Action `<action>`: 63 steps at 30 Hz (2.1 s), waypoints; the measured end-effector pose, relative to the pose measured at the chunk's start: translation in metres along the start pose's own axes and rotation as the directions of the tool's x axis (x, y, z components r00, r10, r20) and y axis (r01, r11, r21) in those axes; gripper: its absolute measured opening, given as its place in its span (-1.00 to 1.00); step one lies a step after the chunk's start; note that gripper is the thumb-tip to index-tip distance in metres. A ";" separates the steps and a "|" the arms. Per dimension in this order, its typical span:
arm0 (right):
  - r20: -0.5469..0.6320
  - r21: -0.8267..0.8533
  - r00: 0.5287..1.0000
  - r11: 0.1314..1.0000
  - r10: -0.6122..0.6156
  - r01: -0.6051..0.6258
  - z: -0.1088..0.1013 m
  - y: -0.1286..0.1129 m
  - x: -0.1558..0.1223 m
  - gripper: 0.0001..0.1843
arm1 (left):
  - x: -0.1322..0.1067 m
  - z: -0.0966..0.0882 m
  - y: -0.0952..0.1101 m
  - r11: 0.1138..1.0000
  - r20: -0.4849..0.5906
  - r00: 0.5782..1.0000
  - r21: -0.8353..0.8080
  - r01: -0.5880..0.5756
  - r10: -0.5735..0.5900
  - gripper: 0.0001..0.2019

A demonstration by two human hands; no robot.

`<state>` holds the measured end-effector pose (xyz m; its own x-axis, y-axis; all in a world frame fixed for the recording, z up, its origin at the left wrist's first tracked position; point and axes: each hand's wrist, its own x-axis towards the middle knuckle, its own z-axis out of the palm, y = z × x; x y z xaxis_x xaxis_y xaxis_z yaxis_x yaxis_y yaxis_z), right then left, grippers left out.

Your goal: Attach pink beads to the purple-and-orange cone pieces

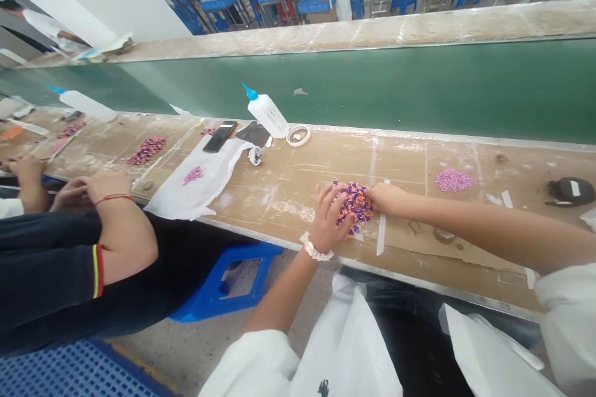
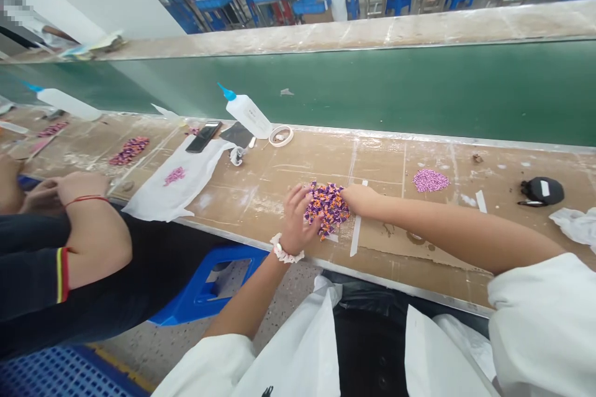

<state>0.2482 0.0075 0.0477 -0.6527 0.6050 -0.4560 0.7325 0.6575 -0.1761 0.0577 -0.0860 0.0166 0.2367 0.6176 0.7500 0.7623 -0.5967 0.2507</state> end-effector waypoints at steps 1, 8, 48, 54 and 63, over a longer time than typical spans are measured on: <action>-0.010 0.003 1.000 1.000 0.014 -0.014 0.001 0.002 -0.001 -0.62 | 0.009 0.000 0.007 0.998 -0.072 0.996 -0.024 0.051 -0.052 -0.53; -0.063 -0.022 0.998 1.000 0.009 -0.010 0.007 0.017 -0.015 -0.64 | 0.035 0.032 0.061 0.870 -0.306 0.864 -0.423 0.252 -0.399 -0.67; -0.558 0.572 0.571 0.777 0.602 -0.260 0.075 0.144 -0.134 -0.25 | 0.081 0.111 0.097 -0.225 0.725 0.428 -0.614 0.756 -0.540 -0.57; -0.401 0.157 0.871 0.958 0.283 -0.239 0.083 0.126 -0.140 -0.19 | 0.080 0.101 0.098 -0.266 0.763 0.405 -0.583 0.768 -0.503 -0.65; -0.355 0.163 0.893 0.959 0.277 -0.233 0.077 0.125 -0.149 -0.19 | 0.081 0.089 0.106 -0.355 0.814 0.386 -0.548 0.757 -0.434 -0.75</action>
<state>0.4526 -0.0349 0.0267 -0.4485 0.8817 -0.1465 0.8857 0.4166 -0.2048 0.2109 -0.0533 0.0498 0.2509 0.9143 -0.3179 -0.4216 0.3989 0.8143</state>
